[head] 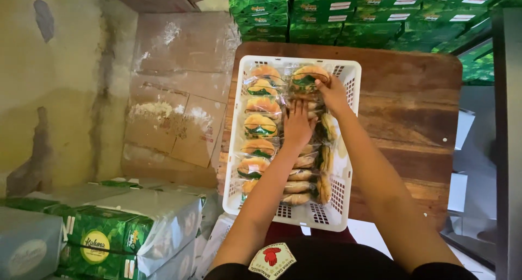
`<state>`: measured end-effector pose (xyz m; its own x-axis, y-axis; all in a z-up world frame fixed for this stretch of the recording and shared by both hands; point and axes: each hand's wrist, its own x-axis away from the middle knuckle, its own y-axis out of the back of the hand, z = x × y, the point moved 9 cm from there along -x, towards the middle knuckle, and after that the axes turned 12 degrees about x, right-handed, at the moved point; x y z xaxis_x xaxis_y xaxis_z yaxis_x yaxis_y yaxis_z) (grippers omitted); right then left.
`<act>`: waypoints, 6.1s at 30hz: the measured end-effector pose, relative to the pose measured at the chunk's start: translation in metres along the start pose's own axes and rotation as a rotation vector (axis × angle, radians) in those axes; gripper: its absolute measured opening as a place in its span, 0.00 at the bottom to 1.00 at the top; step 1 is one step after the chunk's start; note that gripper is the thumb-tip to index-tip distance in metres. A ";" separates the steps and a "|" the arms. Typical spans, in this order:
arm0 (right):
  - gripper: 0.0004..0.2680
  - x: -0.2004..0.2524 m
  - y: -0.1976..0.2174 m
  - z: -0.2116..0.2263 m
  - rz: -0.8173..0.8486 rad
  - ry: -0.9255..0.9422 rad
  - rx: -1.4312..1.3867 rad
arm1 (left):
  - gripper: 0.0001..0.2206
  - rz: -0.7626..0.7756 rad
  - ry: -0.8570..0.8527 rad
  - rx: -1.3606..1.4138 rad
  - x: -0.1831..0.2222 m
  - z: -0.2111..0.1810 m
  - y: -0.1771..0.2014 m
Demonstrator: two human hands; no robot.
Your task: The person organizes individually wrapped sandwiches into a white plastic crate and moves others onto a metal table surface by hand.
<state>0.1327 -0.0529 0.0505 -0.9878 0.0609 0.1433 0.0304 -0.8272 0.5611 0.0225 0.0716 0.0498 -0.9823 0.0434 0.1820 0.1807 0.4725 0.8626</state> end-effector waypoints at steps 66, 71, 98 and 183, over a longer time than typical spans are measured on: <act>0.29 0.161 0.090 0.005 -0.028 -0.146 0.343 | 0.35 -0.191 0.084 0.444 0.015 -0.064 -0.044; 0.29 0.161 0.089 0.007 -0.028 -0.161 0.304 | 0.34 -0.070 -0.004 0.504 0.017 -0.067 -0.050; 0.13 0.241 0.459 -0.299 -0.791 -0.025 0.373 | 0.25 -0.081 -0.342 0.836 0.079 -0.296 -0.075; 0.08 0.255 0.034 0.025 0.135 -0.343 -0.862 | 0.07 -0.171 0.611 2.102 0.136 0.011 -0.036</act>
<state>-0.1147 -0.0512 0.1266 -0.8808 -0.0177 0.4731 -0.1183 -0.9593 -0.2562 -0.1181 0.0701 0.0383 -0.7709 -0.0958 0.6297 -0.5963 0.4560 -0.6607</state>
